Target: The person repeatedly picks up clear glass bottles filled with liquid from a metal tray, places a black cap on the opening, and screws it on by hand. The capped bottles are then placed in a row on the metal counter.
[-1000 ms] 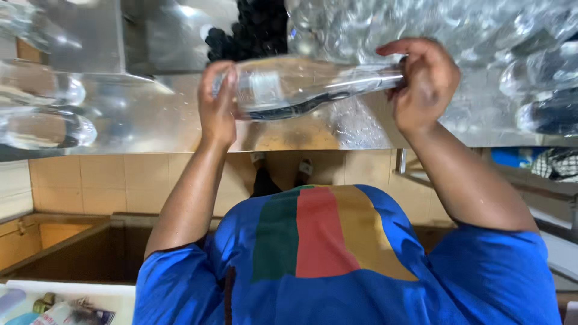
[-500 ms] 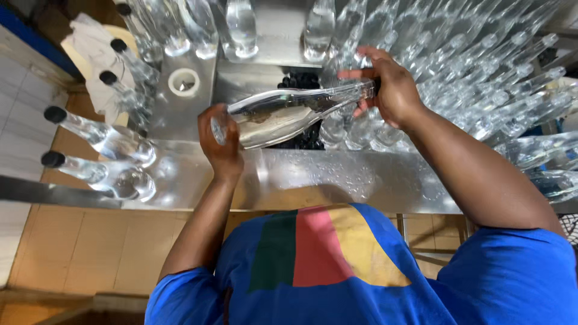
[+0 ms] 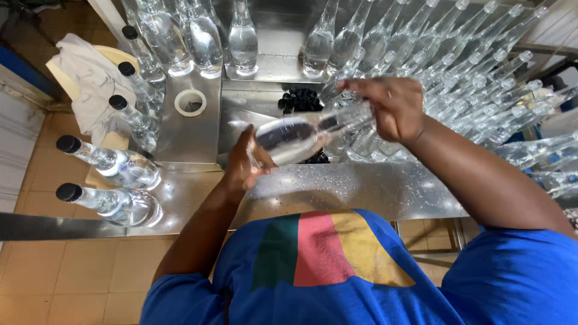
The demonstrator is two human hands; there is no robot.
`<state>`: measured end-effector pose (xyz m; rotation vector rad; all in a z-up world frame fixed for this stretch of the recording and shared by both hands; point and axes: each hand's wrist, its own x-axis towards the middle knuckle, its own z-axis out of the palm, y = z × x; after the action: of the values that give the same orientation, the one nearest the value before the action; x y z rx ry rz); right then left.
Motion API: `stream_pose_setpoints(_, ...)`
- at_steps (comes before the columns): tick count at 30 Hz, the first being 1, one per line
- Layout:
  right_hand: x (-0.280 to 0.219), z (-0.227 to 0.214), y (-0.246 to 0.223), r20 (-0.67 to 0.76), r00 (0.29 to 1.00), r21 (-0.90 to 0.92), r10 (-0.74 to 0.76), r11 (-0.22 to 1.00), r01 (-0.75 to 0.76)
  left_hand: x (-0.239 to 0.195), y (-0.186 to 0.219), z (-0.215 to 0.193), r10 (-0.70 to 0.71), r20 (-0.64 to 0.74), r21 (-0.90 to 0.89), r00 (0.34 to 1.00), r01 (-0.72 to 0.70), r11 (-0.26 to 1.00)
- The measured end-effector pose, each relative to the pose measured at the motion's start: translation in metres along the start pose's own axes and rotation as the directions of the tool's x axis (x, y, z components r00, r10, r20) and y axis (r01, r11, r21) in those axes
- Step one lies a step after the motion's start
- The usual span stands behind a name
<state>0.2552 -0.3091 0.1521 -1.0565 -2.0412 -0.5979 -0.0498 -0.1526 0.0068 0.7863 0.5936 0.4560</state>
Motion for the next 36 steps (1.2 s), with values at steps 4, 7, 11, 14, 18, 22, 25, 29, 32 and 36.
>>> stream_pose_setpoints(4, 0.028, -0.001, -0.024, 0.078, 0.870, 0.248, 0.487, 0.836, -0.490, -0.003, 0.014, 0.002, 0.346, -0.390, 0.329, 0.853, -0.221, 0.918)
stream_pose_setpoints(7, 0.052, -0.010, -0.026, 0.472, 0.051, 0.097, 0.880, 0.006, -0.995, -0.003, 0.023, -0.011, 0.881, -0.040, 0.607, 0.472, -0.689, 0.396)
stream_pose_setpoints(11, 0.039, -0.026, -0.008, 0.442, 0.608, 0.329, 0.660, 0.511, -0.794, -0.002, 0.035, -0.018, 0.454, -0.361, 0.317, 0.814, -0.351, 0.881)
stream_pose_setpoints(14, 0.030, -0.041, 0.004, 0.483, 0.847, -0.151, 0.222, 0.974, -0.170, 0.012, 0.025, -0.030, 0.084, -0.359, 0.062, 0.930, -0.066, 0.996)
stream_pose_setpoints(18, -0.011, -0.028, 0.021, 0.408, 0.836, -0.233, -0.368, 0.843, 0.485, 0.001, 0.008, -0.031, -0.050, -0.260, 0.125, 0.964, 0.085, 0.988)
stream_pose_setpoints(22, -0.056, 0.004, 0.024, 0.270, 0.925, -0.567, 0.269, 0.821, -0.074, -0.012, -0.009, -0.001, 0.338, -0.366, 0.124, 0.867, -0.315, 0.941)
stream_pose_setpoints(25, -0.073, 0.022, 0.014, 0.292, 0.041, -0.099, 0.956, 0.073, -0.992, -0.002, -0.012, -0.018, 0.908, -0.006, 0.587, 0.419, -0.734, 0.342)
stream_pose_setpoints(29, -0.061, 0.005, 0.018, 0.326, 0.530, -0.246, 0.783, 0.612, -0.752, 0.017, -0.007, -0.035, 0.699, -0.201, 0.314, 0.687, -0.630, 0.710)
stream_pose_setpoints(32, -0.045, -0.001, 0.030, 0.274, 0.950, -0.312, 0.151, 0.948, -0.061, 0.016, -0.002, -0.045, 0.196, -0.221, 0.092, 0.956, -0.179, 0.979)
stream_pose_setpoints(36, -0.041, 0.017, 0.051, 0.216, 0.966, -0.339, 0.139, 0.939, -0.059, 0.024, -0.021, -0.044, 0.051, -0.346, 0.002, 0.937, -0.053, 0.999)
